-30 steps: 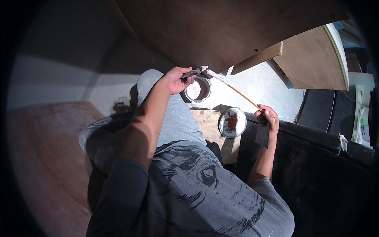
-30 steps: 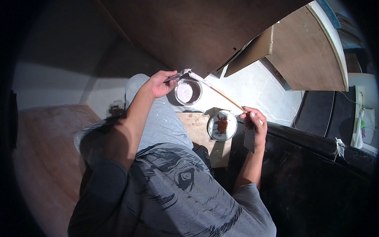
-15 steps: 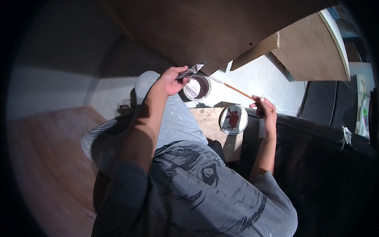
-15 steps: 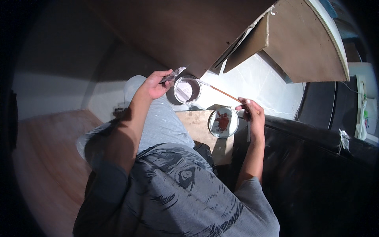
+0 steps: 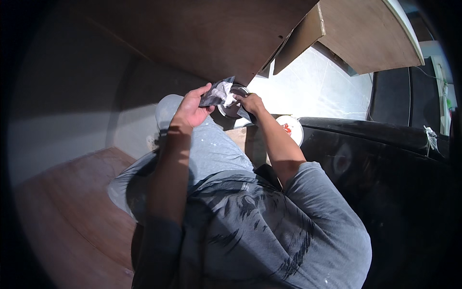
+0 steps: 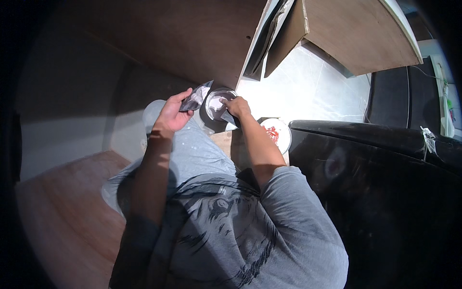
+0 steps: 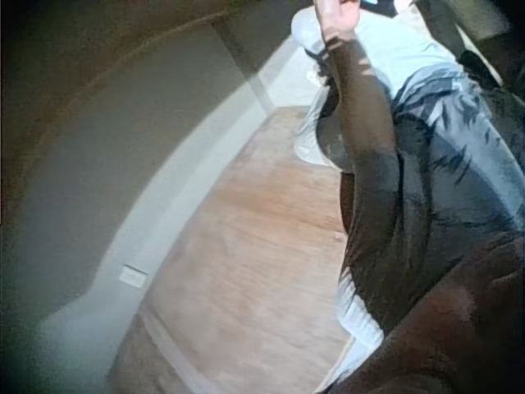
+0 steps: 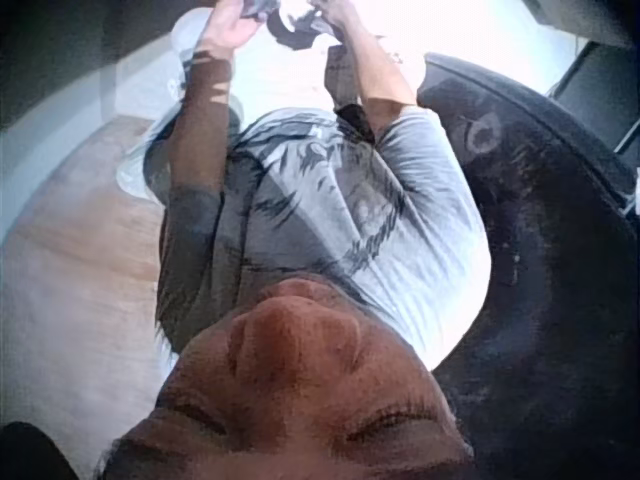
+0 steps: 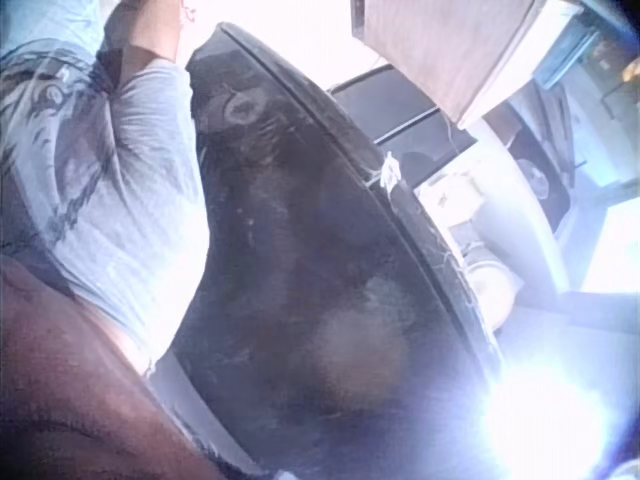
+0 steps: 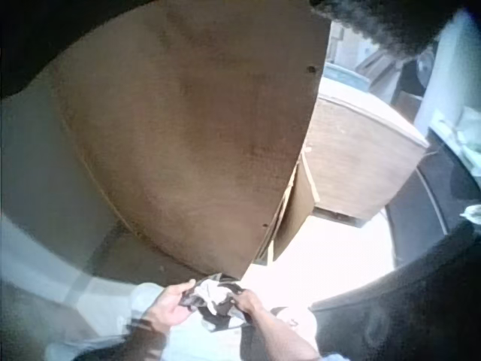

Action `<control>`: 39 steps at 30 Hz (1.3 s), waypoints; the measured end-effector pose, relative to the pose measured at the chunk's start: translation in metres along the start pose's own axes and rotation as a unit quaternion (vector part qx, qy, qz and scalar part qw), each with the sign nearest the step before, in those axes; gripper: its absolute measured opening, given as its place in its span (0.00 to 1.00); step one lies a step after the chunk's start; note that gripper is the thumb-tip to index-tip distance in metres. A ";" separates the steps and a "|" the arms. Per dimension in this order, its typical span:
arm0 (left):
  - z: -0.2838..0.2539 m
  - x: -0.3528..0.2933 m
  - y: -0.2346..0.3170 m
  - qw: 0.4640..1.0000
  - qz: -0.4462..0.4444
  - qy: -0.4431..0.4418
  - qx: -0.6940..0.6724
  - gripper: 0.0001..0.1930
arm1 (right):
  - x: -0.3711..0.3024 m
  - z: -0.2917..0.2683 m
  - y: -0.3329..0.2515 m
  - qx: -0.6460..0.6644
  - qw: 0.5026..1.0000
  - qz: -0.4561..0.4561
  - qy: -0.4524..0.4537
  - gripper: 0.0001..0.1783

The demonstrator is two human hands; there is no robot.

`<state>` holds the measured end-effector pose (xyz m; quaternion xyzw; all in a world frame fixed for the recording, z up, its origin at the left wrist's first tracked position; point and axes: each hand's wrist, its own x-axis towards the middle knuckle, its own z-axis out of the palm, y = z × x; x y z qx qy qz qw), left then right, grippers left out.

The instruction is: The person uses two putty knives to transfer a white compound from a container onto a trowel, then applies it to a wooden surface. They repeatedly scrape the compound between the tools and spread it along the wood, occasionally dipping a stick into a container to retrieve more material.

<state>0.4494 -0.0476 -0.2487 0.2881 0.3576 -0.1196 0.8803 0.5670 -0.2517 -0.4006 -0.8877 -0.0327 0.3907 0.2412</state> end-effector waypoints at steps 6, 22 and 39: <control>-0.020 0.013 0.001 0.988 -0.025 -0.144 -0.050 0.08 | -0.084 -0.075 0.018 0.140 0.989 -0.035 -0.013 0.47; 0.042 -0.129 0.032 0.918 0.392 -0.007 0.059 0.25 | -0.186 -0.110 -0.051 0.575 0.783 -0.193 -0.138 0.23; 0.027 -0.144 0.022 0.410 0.719 -0.111 0.550 0.24 | -0.257 -0.099 -0.139 0.717 0.528 -0.132 -0.435 0.19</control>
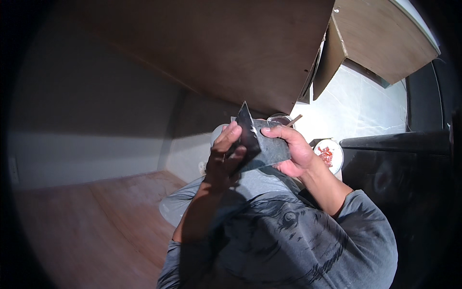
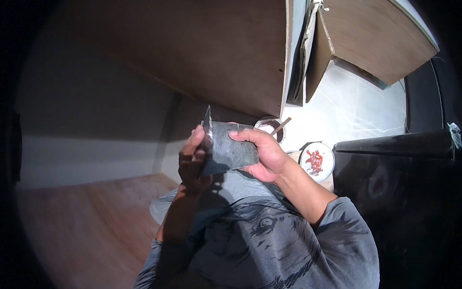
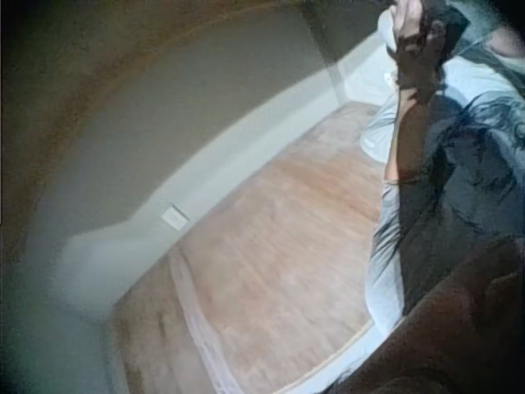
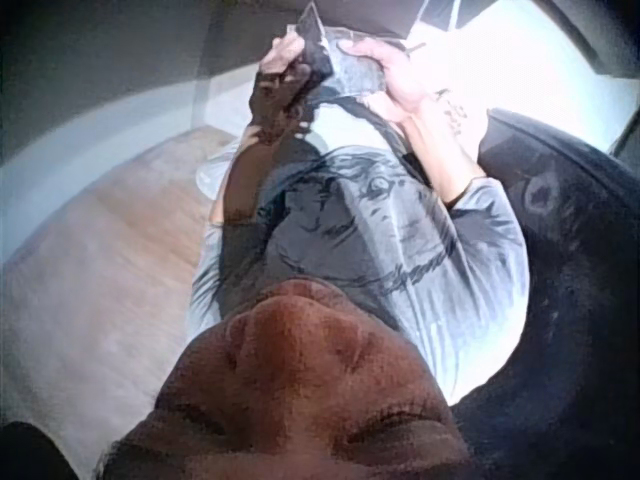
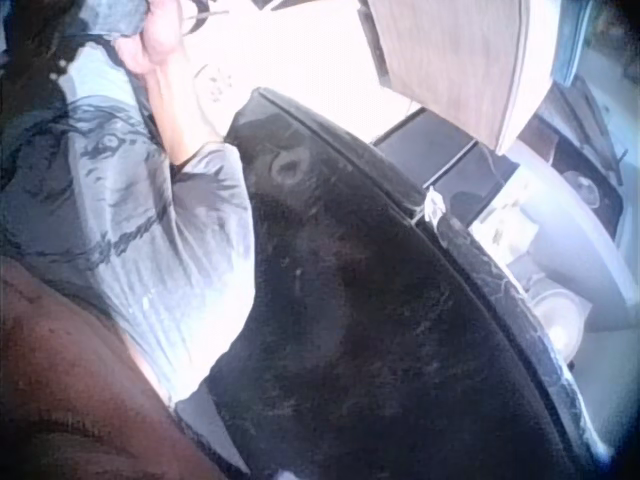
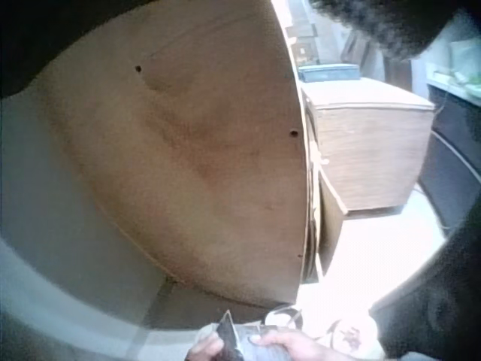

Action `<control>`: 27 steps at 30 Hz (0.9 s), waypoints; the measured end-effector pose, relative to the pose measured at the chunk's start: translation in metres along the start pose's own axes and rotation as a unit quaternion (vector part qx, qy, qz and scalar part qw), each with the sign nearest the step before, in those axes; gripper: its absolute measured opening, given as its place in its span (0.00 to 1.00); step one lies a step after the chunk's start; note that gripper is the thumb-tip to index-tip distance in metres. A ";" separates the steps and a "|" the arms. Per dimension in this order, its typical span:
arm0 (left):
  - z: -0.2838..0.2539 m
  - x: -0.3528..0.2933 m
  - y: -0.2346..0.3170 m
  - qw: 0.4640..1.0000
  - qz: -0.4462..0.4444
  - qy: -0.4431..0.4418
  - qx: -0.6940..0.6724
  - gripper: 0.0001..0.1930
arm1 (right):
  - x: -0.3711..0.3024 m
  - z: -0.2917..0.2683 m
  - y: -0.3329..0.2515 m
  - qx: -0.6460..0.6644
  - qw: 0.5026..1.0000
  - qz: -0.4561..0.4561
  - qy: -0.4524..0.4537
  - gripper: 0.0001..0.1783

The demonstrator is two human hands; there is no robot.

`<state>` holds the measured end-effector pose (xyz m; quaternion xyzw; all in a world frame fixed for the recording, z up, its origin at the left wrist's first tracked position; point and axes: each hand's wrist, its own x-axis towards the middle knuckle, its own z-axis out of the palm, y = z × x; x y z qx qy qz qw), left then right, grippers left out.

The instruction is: The person uses two putty knives to transfer a white compound from a container onto a trowel, then applies it to a wooden surface. They repeatedly scrape the compound between the tools and spread it along the wood, occasionally dipping a stick into a container to retrieve more material.

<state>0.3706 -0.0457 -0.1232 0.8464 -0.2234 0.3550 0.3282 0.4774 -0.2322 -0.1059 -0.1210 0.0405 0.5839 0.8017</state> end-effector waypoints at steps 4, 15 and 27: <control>-0.018 0.006 0.014 0.995 -0.029 -0.093 0.034 0.20 | -0.007 -0.006 -0.005 -0.001 1.000 -0.021 0.007 0.20; -0.044 -0.001 -0.003 0.958 -0.007 -0.268 0.098 0.23 | -0.024 0.001 -0.027 -0.078 0.988 -0.130 -0.013 0.24; -0.009 0.035 0.034 0.525 -0.465 0.290 -0.651 0.20 | -0.019 -0.007 -0.051 -0.123 0.964 -0.229 0.047 0.21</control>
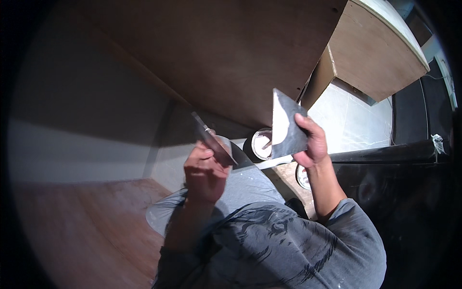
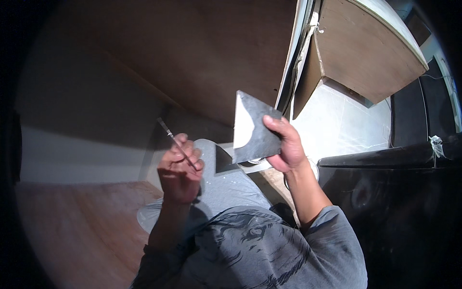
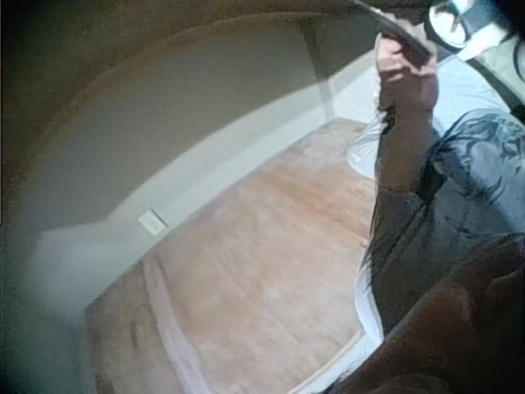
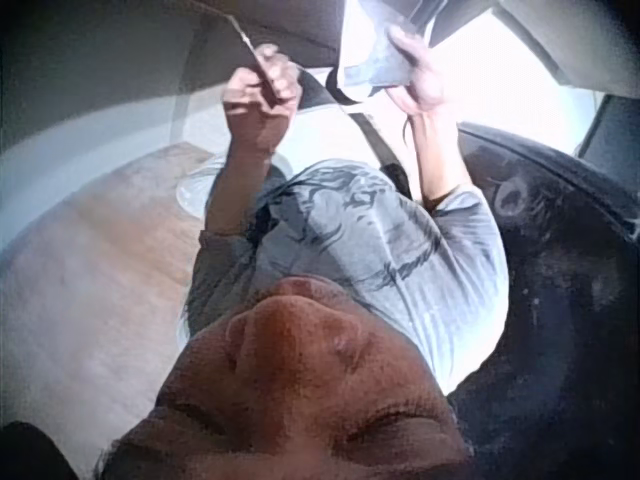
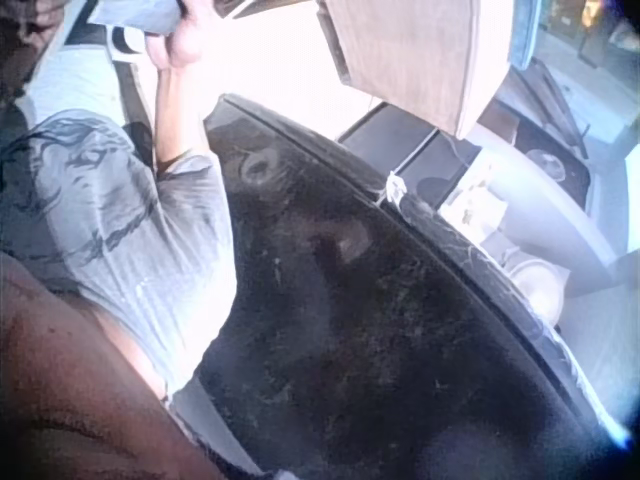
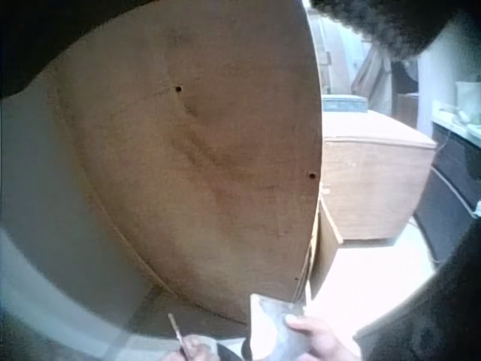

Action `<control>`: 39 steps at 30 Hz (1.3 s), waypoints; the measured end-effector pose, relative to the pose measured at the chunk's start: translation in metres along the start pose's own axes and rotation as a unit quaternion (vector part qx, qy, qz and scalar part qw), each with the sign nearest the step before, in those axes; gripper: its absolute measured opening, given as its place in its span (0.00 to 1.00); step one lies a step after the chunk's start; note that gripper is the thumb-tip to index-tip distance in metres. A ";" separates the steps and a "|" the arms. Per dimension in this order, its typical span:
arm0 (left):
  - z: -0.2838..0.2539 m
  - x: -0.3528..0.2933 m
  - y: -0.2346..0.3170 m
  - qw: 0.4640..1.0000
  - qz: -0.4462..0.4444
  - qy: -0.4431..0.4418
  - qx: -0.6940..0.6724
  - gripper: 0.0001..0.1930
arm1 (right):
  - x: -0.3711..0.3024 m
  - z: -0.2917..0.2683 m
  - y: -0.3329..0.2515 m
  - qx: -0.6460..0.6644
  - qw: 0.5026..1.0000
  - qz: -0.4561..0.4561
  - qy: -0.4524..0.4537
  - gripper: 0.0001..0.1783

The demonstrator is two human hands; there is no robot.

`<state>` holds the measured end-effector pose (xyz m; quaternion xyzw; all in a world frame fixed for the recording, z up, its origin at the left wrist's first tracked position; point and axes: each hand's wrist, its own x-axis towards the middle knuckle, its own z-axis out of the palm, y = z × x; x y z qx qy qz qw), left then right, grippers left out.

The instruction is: The person uses two putty knives to transfer a white compound from a container onto a trowel, then applies it to a wooden surface. They repeatedly scrape the compound between the tools and spread it along the wood, occasionally dipping a stick into a container to retrieve more material.

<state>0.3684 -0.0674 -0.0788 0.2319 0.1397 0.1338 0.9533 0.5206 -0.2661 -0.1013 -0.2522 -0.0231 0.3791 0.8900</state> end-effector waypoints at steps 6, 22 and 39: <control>0.016 -0.012 -0.027 0.991 -0.099 -0.069 -0.057 0.16 | 0.017 0.031 0.028 -0.023 0.999 0.026 -0.041 0.18; 0.016 -0.012 -0.019 0.988 0.034 0.098 0.117 0.16 | -0.031 0.014 -0.003 -0.016 0.996 0.059 -0.066 0.26; 0.069 -0.019 -0.019 0.998 -0.012 0.057 -0.031 0.19 | -0.034 0.078 -0.009 -0.237 0.931 -0.276 -0.042 0.31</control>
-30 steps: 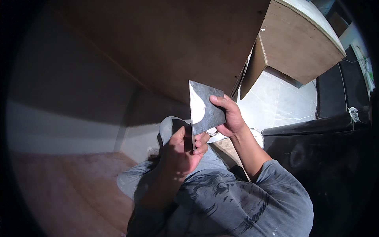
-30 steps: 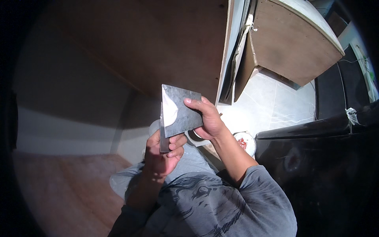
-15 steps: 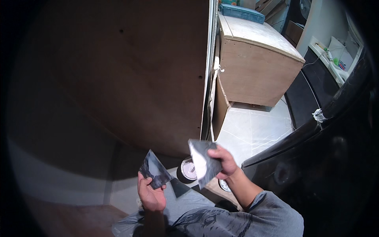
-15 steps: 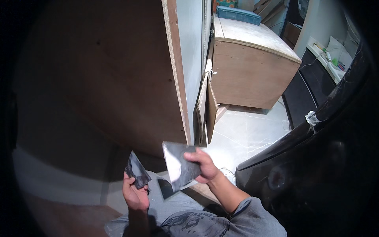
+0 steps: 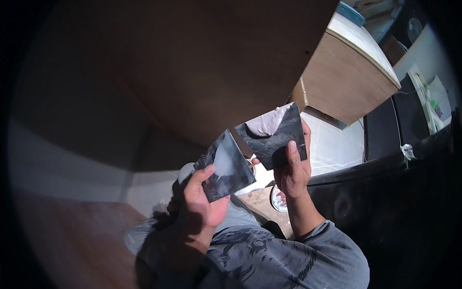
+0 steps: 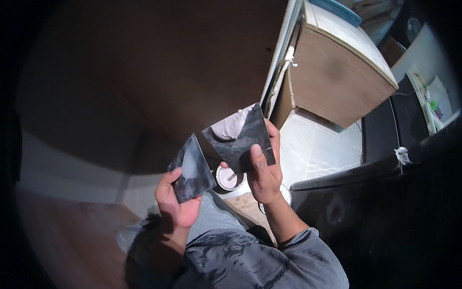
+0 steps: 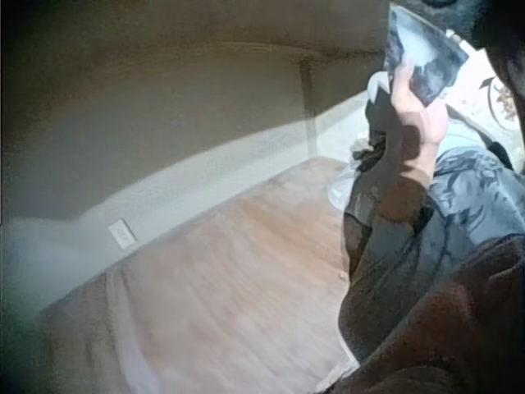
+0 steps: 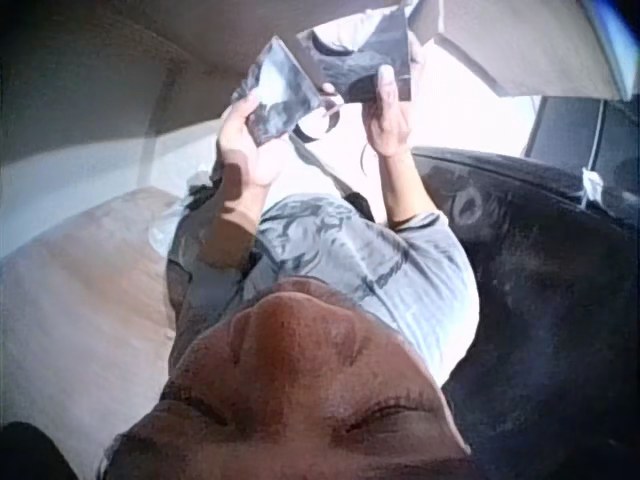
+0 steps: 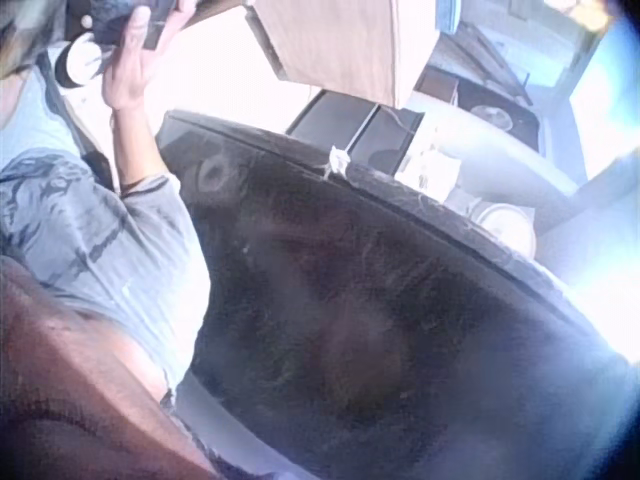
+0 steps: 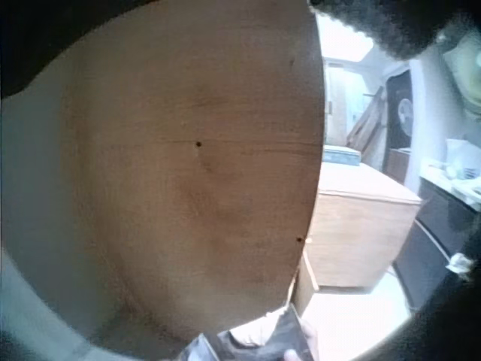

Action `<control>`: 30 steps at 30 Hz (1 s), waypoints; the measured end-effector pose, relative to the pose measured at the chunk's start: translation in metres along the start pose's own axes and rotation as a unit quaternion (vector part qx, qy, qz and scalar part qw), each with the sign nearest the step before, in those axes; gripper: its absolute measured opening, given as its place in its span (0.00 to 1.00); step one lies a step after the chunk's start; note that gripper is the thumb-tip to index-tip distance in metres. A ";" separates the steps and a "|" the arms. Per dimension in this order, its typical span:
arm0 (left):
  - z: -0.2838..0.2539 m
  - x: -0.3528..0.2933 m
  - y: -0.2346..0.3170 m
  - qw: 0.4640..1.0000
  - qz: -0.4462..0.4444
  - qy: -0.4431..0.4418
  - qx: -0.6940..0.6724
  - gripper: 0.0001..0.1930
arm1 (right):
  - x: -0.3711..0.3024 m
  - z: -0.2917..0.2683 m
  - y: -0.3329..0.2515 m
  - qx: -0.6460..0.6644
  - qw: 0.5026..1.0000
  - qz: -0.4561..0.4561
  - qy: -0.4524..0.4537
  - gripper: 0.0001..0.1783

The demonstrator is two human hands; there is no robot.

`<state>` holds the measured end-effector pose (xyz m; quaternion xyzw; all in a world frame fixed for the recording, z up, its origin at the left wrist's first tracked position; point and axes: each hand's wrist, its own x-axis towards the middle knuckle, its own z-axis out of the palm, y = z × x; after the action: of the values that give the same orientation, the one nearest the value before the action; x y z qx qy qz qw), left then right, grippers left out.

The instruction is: The person uses two putty knives to transfer a white compound from a container onto a trowel, then applies it to a wooden surface. They repeatedly scrape the compound between the tools and spread it along the wood, occasionally dipping a stick into a container to retrieve more material.

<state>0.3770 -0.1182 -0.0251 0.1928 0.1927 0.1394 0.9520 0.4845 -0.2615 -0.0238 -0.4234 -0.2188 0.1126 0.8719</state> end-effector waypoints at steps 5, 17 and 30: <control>-0.008 0.010 -0.004 0.989 0.081 -0.049 0.117 0.16 | -0.009 -0.017 0.024 -0.189 0.967 -0.137 -0.104 0.32; -0.024 0.012 0.002 0.995 -0.001 -0.058 0.080 0.21 | 0.011 -0.040 0.023 -0.499 0.727 -0.326 -0.341 0.31; -0.025 0.022 -0.007 0.994 -0.015 -0.044 0.099 0.20 | -0.024 -0.050 0.071 -0.270 0.913 -0.278 -0.131 0.25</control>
<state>0.3873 -0.1087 -0.0564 0.2890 0.1660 0.0964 0.9379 0.4864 -0.2610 -0.1141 -0.5459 -0.4621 -0.1433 0.6840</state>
